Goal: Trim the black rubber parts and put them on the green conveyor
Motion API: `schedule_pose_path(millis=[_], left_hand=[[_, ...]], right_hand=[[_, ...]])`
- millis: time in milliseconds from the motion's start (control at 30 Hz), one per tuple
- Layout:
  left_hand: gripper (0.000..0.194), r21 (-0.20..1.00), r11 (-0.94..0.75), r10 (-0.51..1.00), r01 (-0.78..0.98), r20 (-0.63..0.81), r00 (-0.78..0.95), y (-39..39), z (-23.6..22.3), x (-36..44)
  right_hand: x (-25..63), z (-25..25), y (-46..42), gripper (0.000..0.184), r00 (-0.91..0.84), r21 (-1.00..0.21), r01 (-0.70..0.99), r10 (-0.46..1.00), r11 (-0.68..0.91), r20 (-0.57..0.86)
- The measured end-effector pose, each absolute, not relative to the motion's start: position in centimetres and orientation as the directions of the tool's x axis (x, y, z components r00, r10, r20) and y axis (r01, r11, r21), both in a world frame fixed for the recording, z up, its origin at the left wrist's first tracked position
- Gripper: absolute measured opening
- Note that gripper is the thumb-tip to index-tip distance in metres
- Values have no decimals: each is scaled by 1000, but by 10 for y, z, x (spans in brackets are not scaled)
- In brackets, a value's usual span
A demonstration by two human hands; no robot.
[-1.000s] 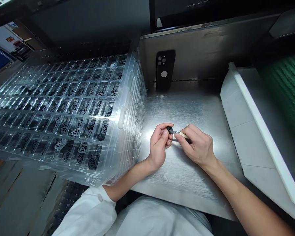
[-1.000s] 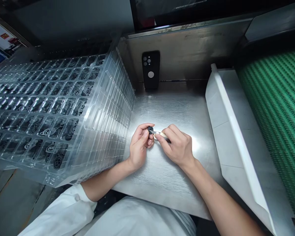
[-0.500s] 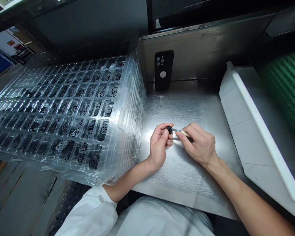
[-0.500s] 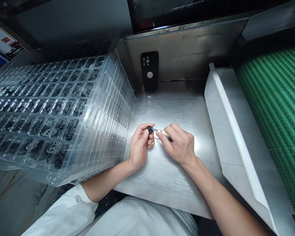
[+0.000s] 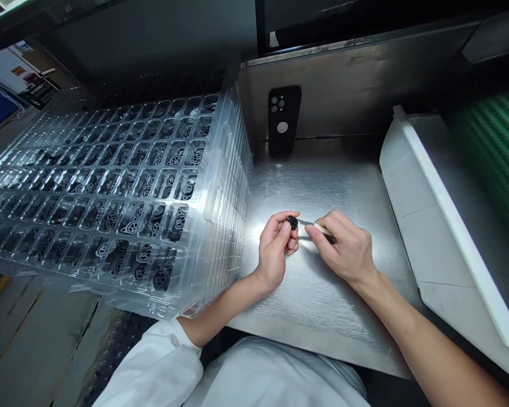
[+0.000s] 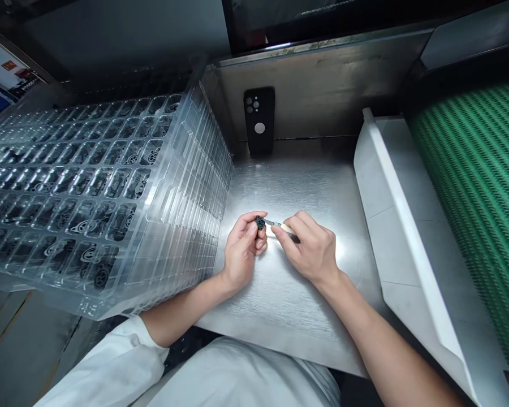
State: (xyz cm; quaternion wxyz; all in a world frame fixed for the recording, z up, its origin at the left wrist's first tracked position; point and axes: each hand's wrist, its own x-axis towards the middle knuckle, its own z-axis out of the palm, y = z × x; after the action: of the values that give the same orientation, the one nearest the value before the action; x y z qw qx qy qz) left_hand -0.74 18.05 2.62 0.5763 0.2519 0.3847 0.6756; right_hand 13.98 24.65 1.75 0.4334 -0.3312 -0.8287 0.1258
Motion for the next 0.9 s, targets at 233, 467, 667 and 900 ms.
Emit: schedule_pose_path(millis=[233,467,667,900], left_hand=[[42,766,102,975,-634,-205,-91,180,26,-5],[41,760,133,981,-636,-192,-25,181,18,-4],[46,781,135,976,-610,-210,-53,182,16,-3],[52,769,86,974,-633,-198,-109,182,16,-2]], right_hand=[[141,24,246,16,-396,-626,301,692,719,603],[136,23,240,13,-480,-630,215,642,746,597],[136,23,240,17,-473,-601,241,633,762,613],[136,24,238,20,-465,-532,203,559,822,686]])
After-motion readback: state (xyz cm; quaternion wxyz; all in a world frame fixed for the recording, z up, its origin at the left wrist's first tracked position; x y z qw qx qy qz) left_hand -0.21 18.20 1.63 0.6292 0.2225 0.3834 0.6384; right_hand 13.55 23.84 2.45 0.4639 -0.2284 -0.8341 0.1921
